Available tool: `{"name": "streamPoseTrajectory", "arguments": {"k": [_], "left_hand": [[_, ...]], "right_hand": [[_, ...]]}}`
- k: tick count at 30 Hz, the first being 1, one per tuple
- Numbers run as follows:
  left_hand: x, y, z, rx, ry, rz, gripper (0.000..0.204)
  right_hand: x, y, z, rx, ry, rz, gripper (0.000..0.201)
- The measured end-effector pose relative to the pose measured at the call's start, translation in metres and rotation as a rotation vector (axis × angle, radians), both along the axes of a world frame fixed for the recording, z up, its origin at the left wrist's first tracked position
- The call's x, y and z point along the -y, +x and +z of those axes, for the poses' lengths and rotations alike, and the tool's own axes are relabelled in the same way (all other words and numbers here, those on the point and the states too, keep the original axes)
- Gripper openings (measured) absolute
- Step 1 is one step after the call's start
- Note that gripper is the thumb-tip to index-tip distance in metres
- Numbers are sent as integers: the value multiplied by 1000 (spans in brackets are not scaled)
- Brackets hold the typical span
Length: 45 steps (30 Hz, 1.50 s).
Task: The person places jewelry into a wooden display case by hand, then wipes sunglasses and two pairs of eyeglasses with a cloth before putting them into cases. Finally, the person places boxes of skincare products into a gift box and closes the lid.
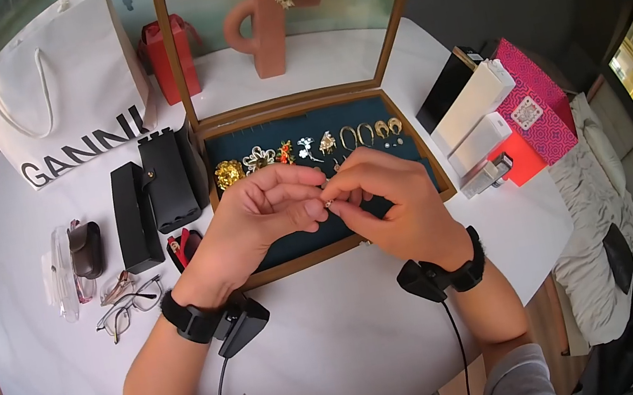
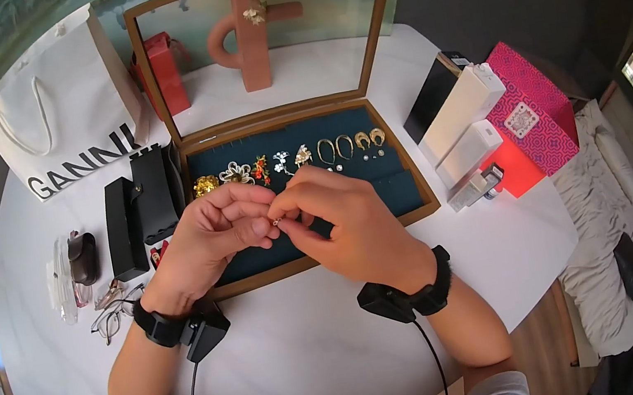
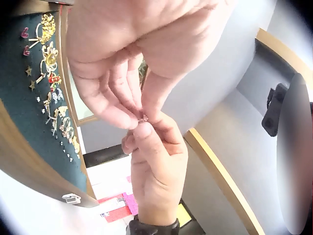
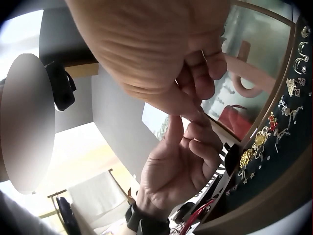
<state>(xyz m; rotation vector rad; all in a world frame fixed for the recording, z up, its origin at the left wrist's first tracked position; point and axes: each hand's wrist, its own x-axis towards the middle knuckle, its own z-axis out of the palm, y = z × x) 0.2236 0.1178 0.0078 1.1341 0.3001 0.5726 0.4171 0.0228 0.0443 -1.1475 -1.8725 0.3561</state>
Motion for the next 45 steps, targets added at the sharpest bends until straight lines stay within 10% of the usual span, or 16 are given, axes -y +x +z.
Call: {"name": "streamPoseTrajectory", "arguments": {"k": [45], "left_hand": [[11, 6, -1, 63, -90, 2, 21]], "right_hand": [[2, -12, 0, 54, 233, -122, 21]]}}
